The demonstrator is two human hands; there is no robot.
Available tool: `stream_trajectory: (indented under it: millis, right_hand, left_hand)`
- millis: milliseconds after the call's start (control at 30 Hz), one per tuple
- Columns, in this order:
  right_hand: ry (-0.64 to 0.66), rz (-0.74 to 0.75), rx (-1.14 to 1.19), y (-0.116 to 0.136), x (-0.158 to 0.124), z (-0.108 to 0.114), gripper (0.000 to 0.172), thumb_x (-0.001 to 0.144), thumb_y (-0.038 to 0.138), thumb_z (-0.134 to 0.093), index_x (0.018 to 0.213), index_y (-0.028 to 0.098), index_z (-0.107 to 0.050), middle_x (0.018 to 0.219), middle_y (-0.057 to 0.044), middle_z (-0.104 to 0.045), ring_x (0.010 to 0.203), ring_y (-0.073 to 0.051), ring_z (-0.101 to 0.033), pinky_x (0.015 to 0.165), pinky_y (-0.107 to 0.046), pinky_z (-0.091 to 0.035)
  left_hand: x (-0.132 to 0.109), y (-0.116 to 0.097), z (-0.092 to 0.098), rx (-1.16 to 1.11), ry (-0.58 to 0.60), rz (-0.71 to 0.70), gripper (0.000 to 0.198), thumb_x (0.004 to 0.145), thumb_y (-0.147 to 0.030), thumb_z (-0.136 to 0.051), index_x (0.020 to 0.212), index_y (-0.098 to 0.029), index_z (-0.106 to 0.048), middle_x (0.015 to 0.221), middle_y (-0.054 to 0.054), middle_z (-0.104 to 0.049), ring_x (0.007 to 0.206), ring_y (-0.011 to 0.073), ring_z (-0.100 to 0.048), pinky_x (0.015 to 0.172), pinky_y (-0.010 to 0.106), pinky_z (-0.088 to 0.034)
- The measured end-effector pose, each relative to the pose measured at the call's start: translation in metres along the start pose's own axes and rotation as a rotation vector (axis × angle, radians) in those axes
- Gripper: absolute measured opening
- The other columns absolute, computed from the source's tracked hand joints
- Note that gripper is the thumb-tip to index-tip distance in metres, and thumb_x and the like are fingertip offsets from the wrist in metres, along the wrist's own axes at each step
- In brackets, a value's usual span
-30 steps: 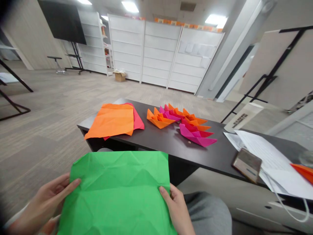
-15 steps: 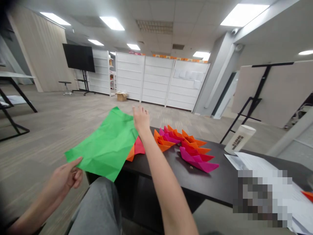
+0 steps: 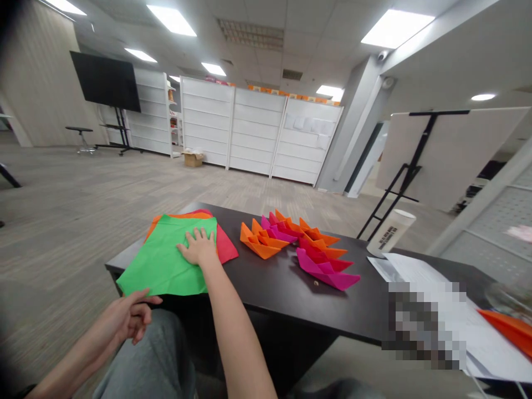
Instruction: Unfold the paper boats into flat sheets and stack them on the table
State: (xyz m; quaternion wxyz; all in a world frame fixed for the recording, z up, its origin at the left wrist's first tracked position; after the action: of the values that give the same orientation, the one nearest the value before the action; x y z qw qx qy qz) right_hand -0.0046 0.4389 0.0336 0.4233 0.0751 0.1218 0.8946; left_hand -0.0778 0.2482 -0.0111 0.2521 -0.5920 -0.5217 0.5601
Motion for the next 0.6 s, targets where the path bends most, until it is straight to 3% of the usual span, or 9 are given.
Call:
stream_trajectory:
  millis: [100,233,367,500,600]
  right_hand:
    - [0.016,0.025,0.002,0.001,0.007,-0.004,0.070,0.099,0.063,-0.026,0.156,0.021,-0.029,0.165,-0.009,-0.016,0.153,-0.028,-0.009,0.121,-0.058,-0.003]
    - [0.015,0.035,0.003,-0.003,0.008,-0.008,0.071,0.098,0.062,-0.027,0.156,0.021,-0.027,0.165,-0.009,-0.016,0.153,-0.029,-0.009,0.120,-0.060,-0.005]
    - [-0.002,0.047,0.012,-0.009,0.007,-0.004,0.069,0.098,0.060,-0.033,0.155,0.021,-0.030,0.164,-0.009,-0.020,0.152,-0.028,-0.015,0.120,-0.059,-0.009]
    - [-0.085,0.062,0.022,-0.005,0.002,0.025,0.058,0.100,0.050,-0.040,0.150,0.020,-0.041,0.157,-0.007,-0.038,0.147,-0.024,-0.030,0.119,-0.050,-0.022]
    - [-0.284,0.013,0.014,-0.009,-0.023,0.070,0.048,0.103,0.033,-0.035,0.148,0.017,-0.042,0.151,-0.007,-0.047,0.141,-0.020,-0.038,0.118,-0.040,-0.022]
  left_hand:
    - [0.002,0.006,0.020,0.068,-0.089,0.049,0.050,0.066,-0.061,-0.066,0.073,-0.012,-0.063,0.047,0.001,-0.059,0.035,0.0147,-0.052,0.035,0.022,-0.037]
    - [0.004,-0.001,0.053,0.095,-0.257,-0.063,0.040,0.071,-0.053,-0.060,0.069,-0.014,-0.061,0.046,0.001,-0.057,0.039,0.0148,-0.053,0.040,0.023,-0.042]
    - [0.005,-0.001,0.055,0.134,-0.267,-0.097,0.038,0.069,-0.053,-0.054,0.061,-0.016,-0.059,0.040,0.003,-0.055,0.039,0.0168,-0.051,0.040,0.025,-0.041]
    - [0.001,0.002,0.044,0.166,-0.266,-0.119,0.042,0.059,-0.058,-0.060,0.060,-0.016,-0.058,0.040,0.002,-0.054,0.038,0.0175,-0.051,0.039,0.026,-0.040]
    - [0.003,0.004,0.039,0.114,-0.239,-0.143,0.050,0.057,-0.064,-0.063,0.067,-0.015,-0.060,0.045,0.000,-0.057,0.037,0.0175,-0.050,0.038,0.027,-0.039]
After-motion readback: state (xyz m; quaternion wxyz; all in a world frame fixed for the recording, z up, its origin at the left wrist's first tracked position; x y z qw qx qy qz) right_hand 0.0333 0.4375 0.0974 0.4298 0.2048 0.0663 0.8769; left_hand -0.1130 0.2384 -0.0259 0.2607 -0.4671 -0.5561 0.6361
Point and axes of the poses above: each hand's wrist, its own x-axis towards the middle knuckle, its own z-axis out of the back of the hand, y = z × x, the point moved 7 cm from there along x, towards the middle knuckle
